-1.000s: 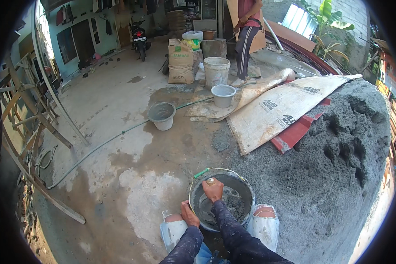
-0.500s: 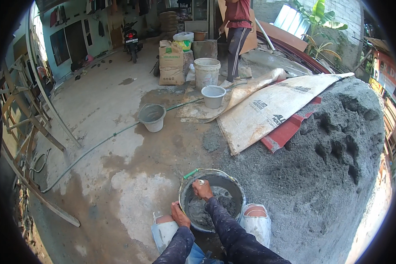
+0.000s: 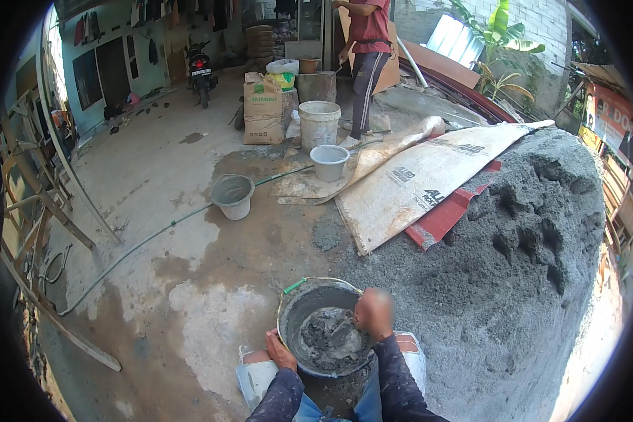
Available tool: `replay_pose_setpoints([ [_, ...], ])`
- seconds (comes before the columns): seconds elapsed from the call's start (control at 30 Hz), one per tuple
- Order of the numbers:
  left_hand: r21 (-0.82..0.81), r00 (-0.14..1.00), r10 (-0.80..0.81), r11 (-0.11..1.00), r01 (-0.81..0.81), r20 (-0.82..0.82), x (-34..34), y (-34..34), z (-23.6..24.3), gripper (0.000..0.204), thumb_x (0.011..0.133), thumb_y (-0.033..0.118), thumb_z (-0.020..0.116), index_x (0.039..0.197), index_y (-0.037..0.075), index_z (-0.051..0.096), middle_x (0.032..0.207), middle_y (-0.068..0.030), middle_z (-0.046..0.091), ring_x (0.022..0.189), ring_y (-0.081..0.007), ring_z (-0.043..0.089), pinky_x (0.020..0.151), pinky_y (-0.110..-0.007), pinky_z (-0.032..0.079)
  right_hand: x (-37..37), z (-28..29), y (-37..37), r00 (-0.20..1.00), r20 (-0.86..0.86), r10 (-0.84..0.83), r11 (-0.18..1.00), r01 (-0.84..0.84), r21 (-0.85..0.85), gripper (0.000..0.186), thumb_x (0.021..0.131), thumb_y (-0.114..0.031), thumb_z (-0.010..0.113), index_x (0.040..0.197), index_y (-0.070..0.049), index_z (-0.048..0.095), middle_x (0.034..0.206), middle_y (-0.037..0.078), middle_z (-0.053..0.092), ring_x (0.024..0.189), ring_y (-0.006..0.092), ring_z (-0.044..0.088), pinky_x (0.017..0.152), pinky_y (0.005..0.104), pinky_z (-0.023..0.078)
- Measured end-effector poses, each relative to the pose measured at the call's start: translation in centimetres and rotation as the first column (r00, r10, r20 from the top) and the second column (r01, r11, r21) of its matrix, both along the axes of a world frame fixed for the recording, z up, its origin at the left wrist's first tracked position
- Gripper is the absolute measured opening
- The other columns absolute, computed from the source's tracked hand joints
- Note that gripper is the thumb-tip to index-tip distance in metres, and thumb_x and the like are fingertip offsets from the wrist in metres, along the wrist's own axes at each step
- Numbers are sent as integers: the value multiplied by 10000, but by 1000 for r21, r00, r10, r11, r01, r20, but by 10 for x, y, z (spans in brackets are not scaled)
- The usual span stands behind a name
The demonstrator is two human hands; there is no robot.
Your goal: Mixing cement in a bucket using a trowel at a construction site.
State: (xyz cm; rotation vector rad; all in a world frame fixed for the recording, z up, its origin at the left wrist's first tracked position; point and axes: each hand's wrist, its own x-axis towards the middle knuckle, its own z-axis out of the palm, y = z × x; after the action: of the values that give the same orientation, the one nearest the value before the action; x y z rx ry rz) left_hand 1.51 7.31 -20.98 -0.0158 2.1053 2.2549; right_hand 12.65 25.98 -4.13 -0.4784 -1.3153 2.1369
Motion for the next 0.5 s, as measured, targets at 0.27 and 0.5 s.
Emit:
replay_pose_setpoints([
  [0.27,-28,999,50,998,-50,-9,7,1,12,506,1033,417,275,982,5,565,936,-121,583,892,-219,547,847,-337,418,-83,-104,-48,833,193,-519,629,219,746,226,741,-128,628,586,-28,498,511,11,510,472,97,477,448,299,370],
  [0.5,-14,997,57,998,-56,51,-5,1,6,493,1029,401,290,1023,-2,575,965,-156,586,939,-282,548,882,-361,401,-119,-52,-45,823,1,-569,637,439,634,223,728,-114,647,594,-23,494,527,38,486,522,77,479,492,297,405],
])
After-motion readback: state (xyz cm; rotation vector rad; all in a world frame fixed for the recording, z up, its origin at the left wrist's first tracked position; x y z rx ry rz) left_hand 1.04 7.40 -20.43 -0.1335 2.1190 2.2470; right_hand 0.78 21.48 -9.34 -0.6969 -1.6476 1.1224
